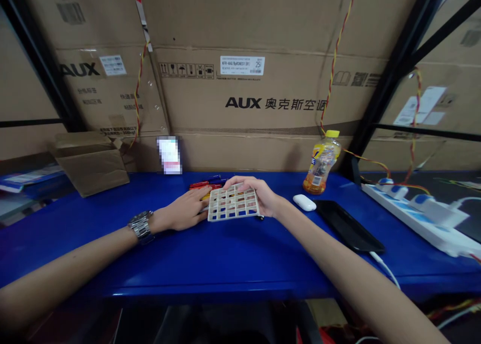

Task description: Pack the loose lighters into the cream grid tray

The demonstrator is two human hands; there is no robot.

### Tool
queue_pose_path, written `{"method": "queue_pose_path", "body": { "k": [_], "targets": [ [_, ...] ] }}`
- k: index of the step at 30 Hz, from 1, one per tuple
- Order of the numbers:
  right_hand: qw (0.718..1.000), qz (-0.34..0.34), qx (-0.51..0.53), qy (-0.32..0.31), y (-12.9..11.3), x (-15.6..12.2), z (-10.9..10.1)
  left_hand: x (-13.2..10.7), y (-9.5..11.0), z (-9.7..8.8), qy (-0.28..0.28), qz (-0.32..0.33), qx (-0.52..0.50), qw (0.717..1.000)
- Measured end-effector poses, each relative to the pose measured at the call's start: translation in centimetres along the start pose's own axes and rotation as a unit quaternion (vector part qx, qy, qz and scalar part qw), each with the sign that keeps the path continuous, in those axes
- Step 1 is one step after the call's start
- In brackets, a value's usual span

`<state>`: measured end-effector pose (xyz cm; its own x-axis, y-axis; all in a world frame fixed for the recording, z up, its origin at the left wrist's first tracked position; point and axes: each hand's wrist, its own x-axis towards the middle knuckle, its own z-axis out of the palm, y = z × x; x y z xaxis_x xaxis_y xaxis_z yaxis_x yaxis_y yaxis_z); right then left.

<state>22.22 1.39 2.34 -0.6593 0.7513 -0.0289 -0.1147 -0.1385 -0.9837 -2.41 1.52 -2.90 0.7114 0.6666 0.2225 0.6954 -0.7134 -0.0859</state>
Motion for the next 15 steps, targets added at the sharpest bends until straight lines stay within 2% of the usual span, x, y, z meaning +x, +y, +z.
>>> {"method": "queue_pose_path", "body": {
  "k": [3,5,8,11,15],
  "targets": [
    [0.999,0.047,-0.006,0.006,1.2,-0.4,0.8,-0.5,-0.7,0.0,-0.017,-0.044,0.019,0.999],
    [0.997,0.061,-0.049,0.018,1.9,-0.3,1.4,-0.9,-1.3,-0.1,-0.012,-0.045,0.017,0.999],
    [0.979,-0.005,-0.195,0.063,3.1,0.7,1.6,-1.3,-2.2,-0.2,-0.001,-0.031,0.006,1.0],
    [0.917,-0.078,-0.383,0.083,3.9,2.0,1.3,-1.6,-3.3,-0.4,0.0,-0.025,0.007,1.0],
    [0.802,-0.146,-0.574,0.075,4.0,2.6,1.8,-2.0,-4.2,-0.8,0.009,-0.032,-0.01,0.999]
  ]
}}
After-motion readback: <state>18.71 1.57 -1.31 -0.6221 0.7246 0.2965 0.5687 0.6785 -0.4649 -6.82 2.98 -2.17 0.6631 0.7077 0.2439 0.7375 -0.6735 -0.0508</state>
